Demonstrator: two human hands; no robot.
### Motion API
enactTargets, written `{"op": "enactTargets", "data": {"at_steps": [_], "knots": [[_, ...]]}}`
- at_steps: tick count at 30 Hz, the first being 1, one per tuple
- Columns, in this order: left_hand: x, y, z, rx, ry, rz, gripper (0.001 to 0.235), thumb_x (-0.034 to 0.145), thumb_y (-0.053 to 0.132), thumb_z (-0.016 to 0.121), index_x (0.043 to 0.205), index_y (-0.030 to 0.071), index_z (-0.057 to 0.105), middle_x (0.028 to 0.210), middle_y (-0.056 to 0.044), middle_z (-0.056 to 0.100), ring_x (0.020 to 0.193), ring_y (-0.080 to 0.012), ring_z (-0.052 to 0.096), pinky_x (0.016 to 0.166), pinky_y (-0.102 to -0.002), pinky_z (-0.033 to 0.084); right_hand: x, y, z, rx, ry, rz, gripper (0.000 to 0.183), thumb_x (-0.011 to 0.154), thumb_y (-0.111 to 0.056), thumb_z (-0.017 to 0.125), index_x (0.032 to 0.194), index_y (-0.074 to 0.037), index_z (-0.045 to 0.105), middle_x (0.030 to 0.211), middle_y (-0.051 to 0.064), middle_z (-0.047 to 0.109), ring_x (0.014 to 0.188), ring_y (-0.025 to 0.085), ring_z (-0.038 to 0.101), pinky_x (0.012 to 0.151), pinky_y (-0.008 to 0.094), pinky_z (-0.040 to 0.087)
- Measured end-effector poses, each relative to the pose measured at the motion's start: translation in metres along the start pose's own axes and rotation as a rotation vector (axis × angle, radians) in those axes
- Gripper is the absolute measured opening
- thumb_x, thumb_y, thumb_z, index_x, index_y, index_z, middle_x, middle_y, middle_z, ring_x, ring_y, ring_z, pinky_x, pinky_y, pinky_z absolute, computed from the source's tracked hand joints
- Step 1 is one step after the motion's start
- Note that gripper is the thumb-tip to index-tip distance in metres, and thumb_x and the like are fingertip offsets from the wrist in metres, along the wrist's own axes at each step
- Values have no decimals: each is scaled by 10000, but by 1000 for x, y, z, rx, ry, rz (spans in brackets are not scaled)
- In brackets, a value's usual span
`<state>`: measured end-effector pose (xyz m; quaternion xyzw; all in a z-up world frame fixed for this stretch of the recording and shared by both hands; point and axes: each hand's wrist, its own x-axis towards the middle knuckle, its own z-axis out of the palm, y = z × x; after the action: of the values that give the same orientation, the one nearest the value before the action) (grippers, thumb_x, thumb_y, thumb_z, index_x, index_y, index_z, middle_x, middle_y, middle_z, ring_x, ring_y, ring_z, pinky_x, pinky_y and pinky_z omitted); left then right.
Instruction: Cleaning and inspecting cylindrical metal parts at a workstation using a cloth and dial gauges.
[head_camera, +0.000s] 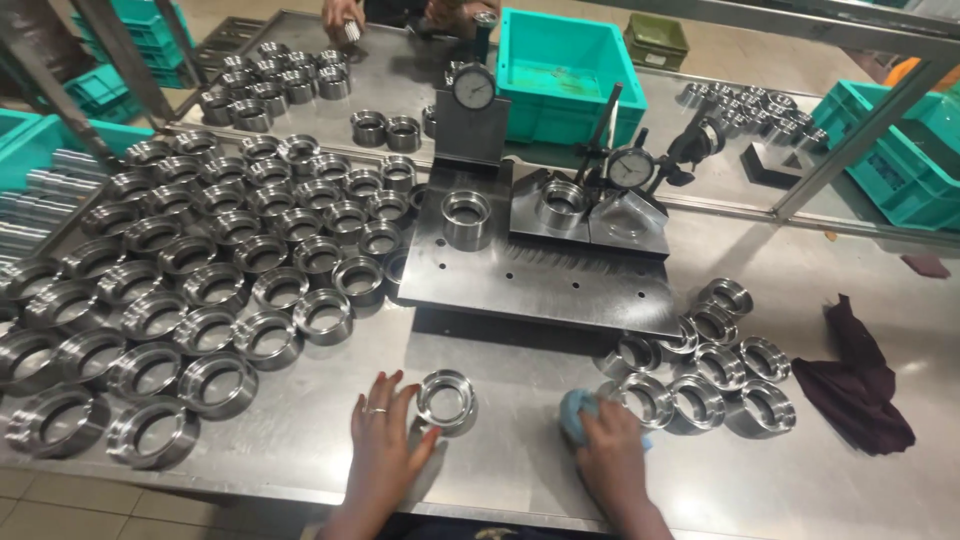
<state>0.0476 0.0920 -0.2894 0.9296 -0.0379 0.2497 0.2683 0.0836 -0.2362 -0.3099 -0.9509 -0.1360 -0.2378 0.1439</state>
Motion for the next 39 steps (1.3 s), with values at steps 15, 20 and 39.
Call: {"op": "enactTargets", "data": {"at_steps": [15, 20, 39], "knots": [[-19, 11, 0, 189, -18, 191, 815, 821, 416, 733, 1510, 144, 393, 1629, -248, 220, 1459, -412, 248, 1123, -646, 186, -2, -35, -28, 266, -207, -36, 426, 619, -12, 779, 1039, 1, 708, 1141, 141, 662, 1061, 352, 605, 921, 437, 482], [-18, 7, 2, 171, -4, 169, 845, 813, 366, 727, 1512, 76, 350, 1610, -263, 208, 1489, -401, 237, 1163, -629, 182, -1, -35, -30, 282, -199, -41, 427, 625, -16, 783, 1047, -7, 715, 1143, 129, 667, 1051, 345, 611, 921, 427, 487], [-18, 10, -3, 108, -88, 47, 593, 794, 219, 738, 1327, 50, 538, 1559, -241, 324, 1493, -413, 217, 1174, -625, 183, -4, -34, -24, 263, -192, -36, 429, 628, -25, 773, 1053, -9, 714, 1122, 131, 666, 1042, 353, 615, 902, 440, 488]]}}
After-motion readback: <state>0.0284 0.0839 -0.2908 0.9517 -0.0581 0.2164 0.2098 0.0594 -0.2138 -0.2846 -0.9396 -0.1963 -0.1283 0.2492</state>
